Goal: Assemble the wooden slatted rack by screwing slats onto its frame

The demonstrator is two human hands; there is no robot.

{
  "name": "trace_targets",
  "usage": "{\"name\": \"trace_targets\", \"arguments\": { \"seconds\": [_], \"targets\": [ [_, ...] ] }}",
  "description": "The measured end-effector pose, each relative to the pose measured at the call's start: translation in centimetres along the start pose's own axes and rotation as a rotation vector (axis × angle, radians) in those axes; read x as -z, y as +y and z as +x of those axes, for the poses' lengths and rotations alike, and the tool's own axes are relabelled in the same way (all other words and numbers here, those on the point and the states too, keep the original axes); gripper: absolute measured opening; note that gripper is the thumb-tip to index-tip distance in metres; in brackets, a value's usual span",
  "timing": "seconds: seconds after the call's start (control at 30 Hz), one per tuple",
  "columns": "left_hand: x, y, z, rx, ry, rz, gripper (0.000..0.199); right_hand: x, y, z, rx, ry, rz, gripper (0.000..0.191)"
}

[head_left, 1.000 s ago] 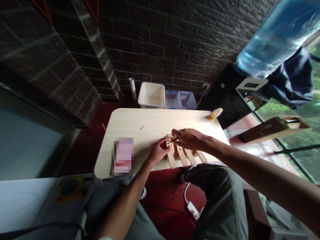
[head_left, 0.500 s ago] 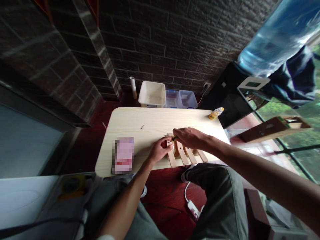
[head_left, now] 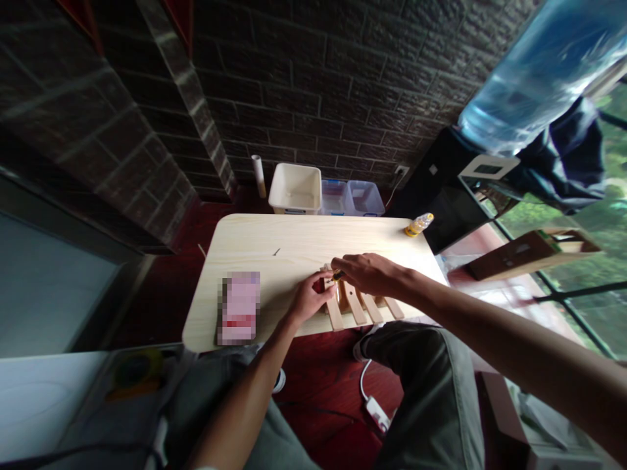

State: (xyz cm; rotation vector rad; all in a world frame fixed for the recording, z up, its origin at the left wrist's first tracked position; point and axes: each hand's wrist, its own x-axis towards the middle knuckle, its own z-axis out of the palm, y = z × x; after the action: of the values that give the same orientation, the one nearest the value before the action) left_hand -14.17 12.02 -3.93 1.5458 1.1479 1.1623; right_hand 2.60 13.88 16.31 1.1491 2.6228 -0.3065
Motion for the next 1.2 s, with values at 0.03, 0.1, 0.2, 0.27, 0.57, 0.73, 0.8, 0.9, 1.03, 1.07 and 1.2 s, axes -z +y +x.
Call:
{"name": "trace_targets", "arguments": {
  "seconds": [0.03,0.1,0.2,0.27,0.57,0.73,0.8,0.9,1.03,1.07,1.2],
  "targets": [
    [0.0,0.1,0.0,0.003,-0.002,0.004,0.036,0.0,0.0,0.0,0.004,-0.002,-0.003,0.021],
    [0.1,0.1,-0.1,0.011,-0.002,0.016,0.035,-0.2,0.0,0.1,0.004,-0.009,-0.01,0.021],
    [0.1,0.0,-0.1,0.008,0.005,0.025,0.035,-0.3,-0.1,0.3,-0.009,-0.013,-0.016,0.02],
    [0.1,-0.1,-0.1,0.004,0.009,0.016,0.034,-0.4,-0.3,0.5,-0.033,-0.02,-0.014,0.021],
    [-0.1,-0.5,-0.2,0.01,0.013,-0.02,0.035,-0.9,-0.2,1.2,-0.081,-0.018,-0.061,0.028],
    [-0.1,-0.3,-0.1,-0.01,0.027,0.005,0.034,-0.2,-0.1,0.8,-0.024,-0.025,-0.041,0.027],
    [0.0,-0.2,-0.1,-0.006,0.024,0.014,0.035,0.1,-0.1,0.6,-0.003,-0.028,-0.028,0.024],
    [0.0,-0.1,-0.1,-0.007,0.021,0.014,0.035,0.3,-0.2,0.5,0.013,-0.022,-0.027,0.021],
    [0.0,-0.1,-0.1,-0.007,0.028,0.024,0.036,0.0,-0.3,0.6,0.013,-0.022,-0.008,0.022],
    [0.0,-0.1,-0.1,-0.007,0.029,0.024,0.036,-0.1,-0.3,0.7,0.002,-0.026,-0.007,0.022],
    [0.1,-0.1,-0.1,0.014,0.018,0.036,0.034,-0.3,-0.5,0.8,-0.105,-0.057,-0.021,0.029]
  ]
}}
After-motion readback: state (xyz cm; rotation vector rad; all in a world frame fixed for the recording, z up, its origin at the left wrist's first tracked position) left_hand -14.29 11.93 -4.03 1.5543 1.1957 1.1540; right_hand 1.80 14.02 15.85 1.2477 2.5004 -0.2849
